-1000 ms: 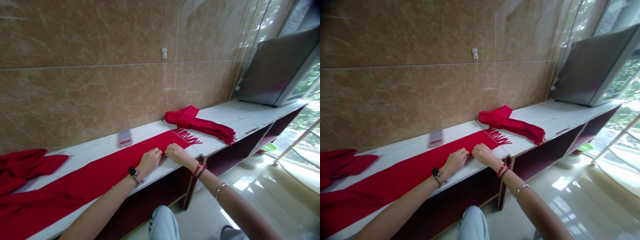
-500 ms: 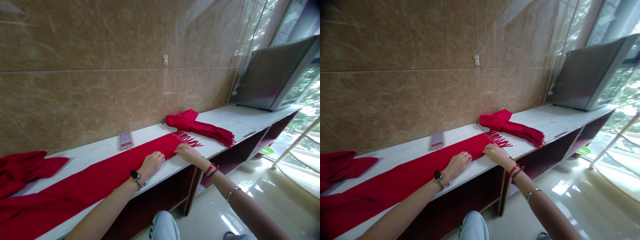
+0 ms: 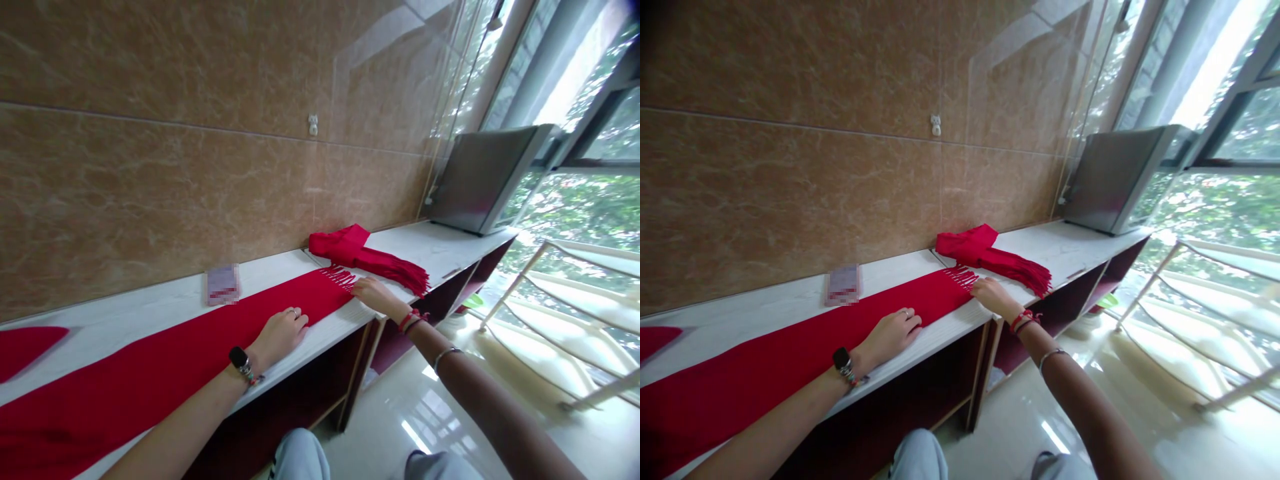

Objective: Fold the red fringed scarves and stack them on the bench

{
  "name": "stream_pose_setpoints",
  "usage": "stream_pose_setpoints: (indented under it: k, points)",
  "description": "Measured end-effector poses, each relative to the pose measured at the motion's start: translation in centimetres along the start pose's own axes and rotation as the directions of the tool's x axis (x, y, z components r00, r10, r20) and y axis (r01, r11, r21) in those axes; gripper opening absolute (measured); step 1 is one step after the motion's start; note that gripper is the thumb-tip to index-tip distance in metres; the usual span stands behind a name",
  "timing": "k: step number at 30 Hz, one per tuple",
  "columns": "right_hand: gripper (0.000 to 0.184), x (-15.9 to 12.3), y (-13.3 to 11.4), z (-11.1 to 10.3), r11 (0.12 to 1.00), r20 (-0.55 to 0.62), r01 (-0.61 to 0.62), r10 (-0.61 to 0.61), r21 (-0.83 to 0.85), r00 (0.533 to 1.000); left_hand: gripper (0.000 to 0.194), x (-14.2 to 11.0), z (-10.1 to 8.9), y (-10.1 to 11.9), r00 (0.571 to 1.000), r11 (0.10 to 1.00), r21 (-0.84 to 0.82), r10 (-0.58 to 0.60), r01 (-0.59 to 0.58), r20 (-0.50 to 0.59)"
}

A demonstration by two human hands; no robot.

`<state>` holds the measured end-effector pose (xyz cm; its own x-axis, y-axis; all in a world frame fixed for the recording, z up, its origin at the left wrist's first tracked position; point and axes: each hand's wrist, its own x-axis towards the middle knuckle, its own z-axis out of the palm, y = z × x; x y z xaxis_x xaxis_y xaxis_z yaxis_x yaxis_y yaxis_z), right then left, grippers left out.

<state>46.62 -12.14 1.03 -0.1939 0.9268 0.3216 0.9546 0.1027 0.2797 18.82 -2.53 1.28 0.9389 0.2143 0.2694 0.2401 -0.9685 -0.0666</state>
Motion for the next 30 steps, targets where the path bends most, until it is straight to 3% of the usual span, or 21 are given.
stream_pose_setpoints:
  k: [3,6,9,13,16,19,25,30]
  points:
    - [0.016,0.4,-1.3,-1.3,0.998,-0.021,0.003,-0.002,0.067,1.0,0.021,-0.1,0.0,0.2,1.0,0.999,-0.04,-0.019,0.018,-0.004]
    - [0.019,1.1,-4.3,-2.3,0.974,-0.064,0.091,-0.079,0.208,0.995,0.025,-0.2,-0.6,-0.3,0.999,0.99,-0.138,-0.033,0.036,0.024]
    - [0.022,1.8,-7.6,-2.5,0.951,-0.084,0.153,-0.135,0.268,0.987,0.028,-0.4,-2.1,-2.1,0.999,0.964,-0.265,-0.021,0.033,0.048]
    - [0.02,2.4,-9.7,-1.9,0.945,-0.084,0.147,-0.128,0.294,0.988,0.031,-1.3,-3.7,-4.8,0.992,0.969,-0.222,-0.096,0.111,0.081]
    - [0.023,2.1,-8.9,-1.3,0.926,-0.096,0.128,-0.1,0.354,0.99,0.044,-2.7,-3.0,-5.4,0.974,0.98,-0.15,-0.1,0.132,0.203]
    - [0.026,0.7,-6.5,-0.5,0.925,-0.09,0.077,-0.047,0.372,0.995,0.047,-4.0,-1.3,-5.0,0.955,0.991,-0.097,-0.065,0.097,0.289]
    - [0.026,-2.8,-1.0,0.5,0.96,-0.05,-0.025,0.04,0.28,0.998,0.046,-4.5,-0.4,-4.5,0.959,0.993,-0.073,-0.069,0.093,0.274]
    - [0.027,-1.8,-0.8,-0.8,0.965,-0.117,-0.045,0.077,0.257,0.99,0.046,-4.3,-0.5,-4.6,0.957,0.99,-0.087,-0.087,0.115,0.278]
